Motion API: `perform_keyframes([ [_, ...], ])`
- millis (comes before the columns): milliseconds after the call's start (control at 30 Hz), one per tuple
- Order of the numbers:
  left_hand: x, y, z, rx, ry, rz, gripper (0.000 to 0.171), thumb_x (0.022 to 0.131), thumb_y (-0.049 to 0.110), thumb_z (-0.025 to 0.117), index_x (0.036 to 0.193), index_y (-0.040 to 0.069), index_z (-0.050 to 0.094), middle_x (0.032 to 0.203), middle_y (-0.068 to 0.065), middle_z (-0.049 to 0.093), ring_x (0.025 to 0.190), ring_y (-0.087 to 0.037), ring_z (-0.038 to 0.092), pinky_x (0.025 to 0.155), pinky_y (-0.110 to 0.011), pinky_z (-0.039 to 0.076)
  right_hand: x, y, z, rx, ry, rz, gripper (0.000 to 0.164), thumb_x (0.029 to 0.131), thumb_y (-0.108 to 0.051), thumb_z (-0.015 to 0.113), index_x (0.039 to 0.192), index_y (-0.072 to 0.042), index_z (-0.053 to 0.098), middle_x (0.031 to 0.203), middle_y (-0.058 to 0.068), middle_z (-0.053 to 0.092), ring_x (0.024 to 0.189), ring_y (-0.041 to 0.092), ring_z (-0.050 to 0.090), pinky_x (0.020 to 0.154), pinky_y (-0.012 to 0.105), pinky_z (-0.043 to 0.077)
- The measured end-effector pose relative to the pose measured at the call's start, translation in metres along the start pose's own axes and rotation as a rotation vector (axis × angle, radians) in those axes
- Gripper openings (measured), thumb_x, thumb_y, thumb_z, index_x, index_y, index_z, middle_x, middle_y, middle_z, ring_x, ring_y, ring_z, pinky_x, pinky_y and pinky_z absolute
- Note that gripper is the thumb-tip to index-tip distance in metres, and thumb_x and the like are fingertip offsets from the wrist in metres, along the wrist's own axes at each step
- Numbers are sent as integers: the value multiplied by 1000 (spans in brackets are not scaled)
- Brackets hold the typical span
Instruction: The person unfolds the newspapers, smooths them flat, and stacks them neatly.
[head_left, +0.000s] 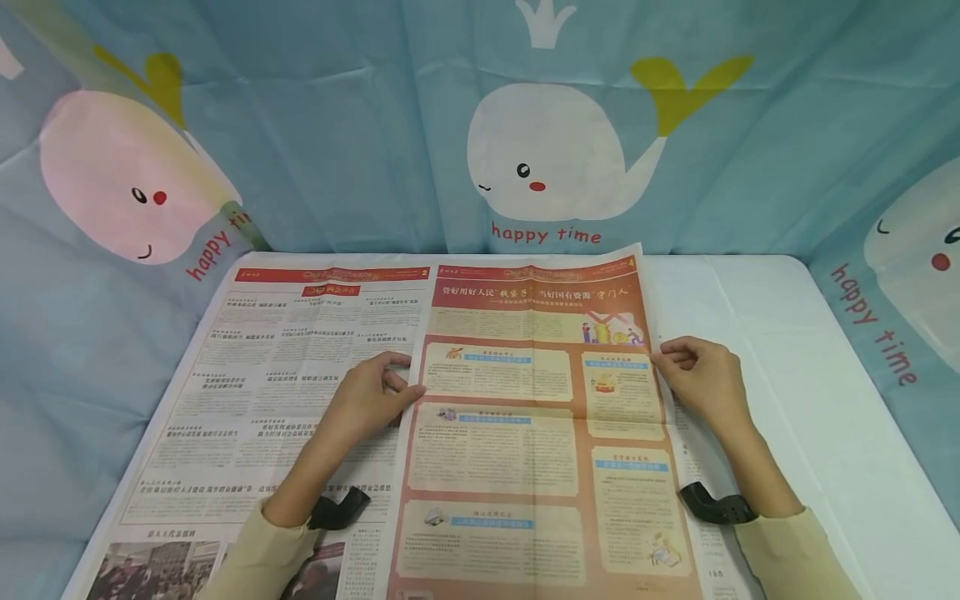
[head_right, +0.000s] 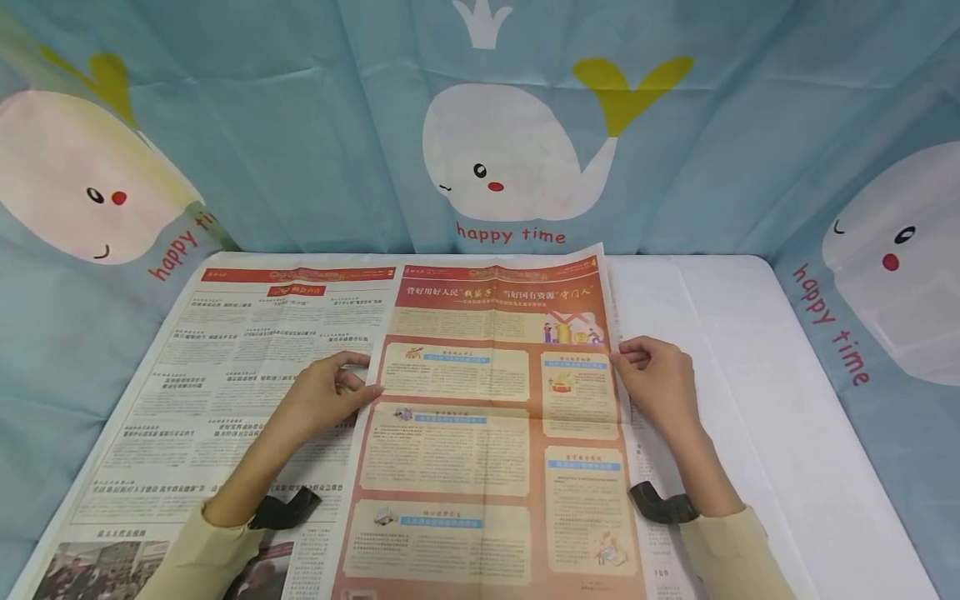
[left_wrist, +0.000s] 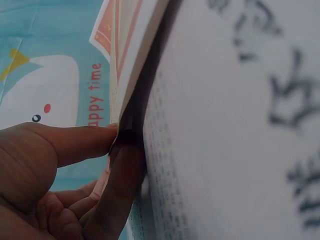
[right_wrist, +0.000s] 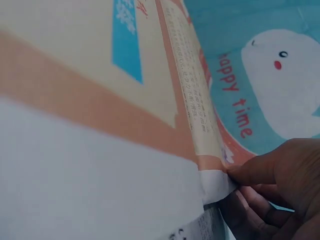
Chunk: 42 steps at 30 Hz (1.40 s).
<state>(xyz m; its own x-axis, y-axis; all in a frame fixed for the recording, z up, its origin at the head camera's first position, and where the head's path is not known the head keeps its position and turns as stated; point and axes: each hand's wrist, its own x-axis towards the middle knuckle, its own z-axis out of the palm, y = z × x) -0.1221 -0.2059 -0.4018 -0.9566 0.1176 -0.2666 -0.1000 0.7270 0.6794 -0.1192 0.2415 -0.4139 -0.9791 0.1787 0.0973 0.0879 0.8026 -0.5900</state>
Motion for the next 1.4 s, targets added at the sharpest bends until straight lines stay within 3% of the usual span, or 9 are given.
perform_keyframes([
  [200, -1, 0, 1, 6, 8, -32, 62, 86, 39, 79, 133, 3, 60, 92, -9, 75, 61, -12, 66, 53, -27, 51, -1, -2, 1, -4, -5, 10, 25, 91, -21, 74, 102, 2, 74, 85, 18, 75, 69, 19, 69, 54, 18, 48],
  [367, -6, -6, -2, -66, -63, -64, 62, 82, 46, 82, 124, 4, 65, 89, -8, 73, 62, -14, 68, 57, -28, 55, -7, -12, -6, -16, 29, 10, 31, 93, -23, 71, 112, 1, 71, 93, 20, 74, 81, 32, 73, 60, 14, 46],
  [467, -9, -9, -2, -93, -98, -54, 55, 85, 41, 81, 121, 2, 65, 83, -7, 72, 61, -15, 67, 56, -28, 55, -13, -25, -9, 8, 28, -46, 32, 93, -23, 72, 114, 0, 71, 95, 19, 74, 85, 31, 73, 64, 7, 45],
  [567, -11, -11, 0, -84, -116, -38, 54, 87, 38, 79, 122, -1, 64, 78, -6, 71, 60, -14, 65, 56, -27, 54, -24, -42, -7, 59, -49, -118, 28, 94, -23, 72, 113, -2, 72, 93, 14, 75, 83, 25, 73, 68, 5, 48],
  [667, -12, -11, 2, -73, -114, -42, 57, 87, 39, 79, 123, -1, 64, 76, -5, 70, 59, -14, 63, 56, -26, 52, -36, -61, 1, 124, -168, -163, 25, 94, -23, 71, 112, -5, 73, 93, 8, 75, 83, 18, 72, 71, 13, 54],
  [867, -13, -10, 1, -54, -89, -49, 59, 87, 41, 78, 124, -3, 63, 78, -6, 72, 62, -14, 64, 57, -26, 52, -49, -107, 31, 247, -369, -220, 27, 94, -24, 73, 116, -9, 71, 95, -2, 74, 86, 8, 69, 76, 21, 58],
  [1033, -15, -9, 1, -29, -68, -53, 55, 87, 37, 79, 122, -2, 63, 78, -6, 72, 62, -13, 64, 56, -27, 51, -60, -144, 57, 282, -431, -314, 38, 92, -21, 75, 125, -5, 66, 101, 1, 72, 89, 11, 70, 79, 25, 60],
  [1133, -17, -7, 2, -1, -41, -45, 53, 87, 34, 79, 123, -3, 63, 76, -4, 72, 60, -12, 64, 55, -26, 51, -66, -163, 70, 256, -458, -348, 45, 92, -24, 74, 131, -6, 62, 114, 6, 70, 100, 16, 68, 87, 33, 58],
  [1400, -20, 2, 6, 29, 2, -11, 53, 86, 27, 79, 126, -2, 63, 73, -3, 72, 55, -10, 62, 50, -25, 49, -73, -197, 96, 202, -551, -315, 60, 94, -37, 69, 144, -10, 51, 140, 6, 57, 119, 19, 61, 100, 41, 53],
])
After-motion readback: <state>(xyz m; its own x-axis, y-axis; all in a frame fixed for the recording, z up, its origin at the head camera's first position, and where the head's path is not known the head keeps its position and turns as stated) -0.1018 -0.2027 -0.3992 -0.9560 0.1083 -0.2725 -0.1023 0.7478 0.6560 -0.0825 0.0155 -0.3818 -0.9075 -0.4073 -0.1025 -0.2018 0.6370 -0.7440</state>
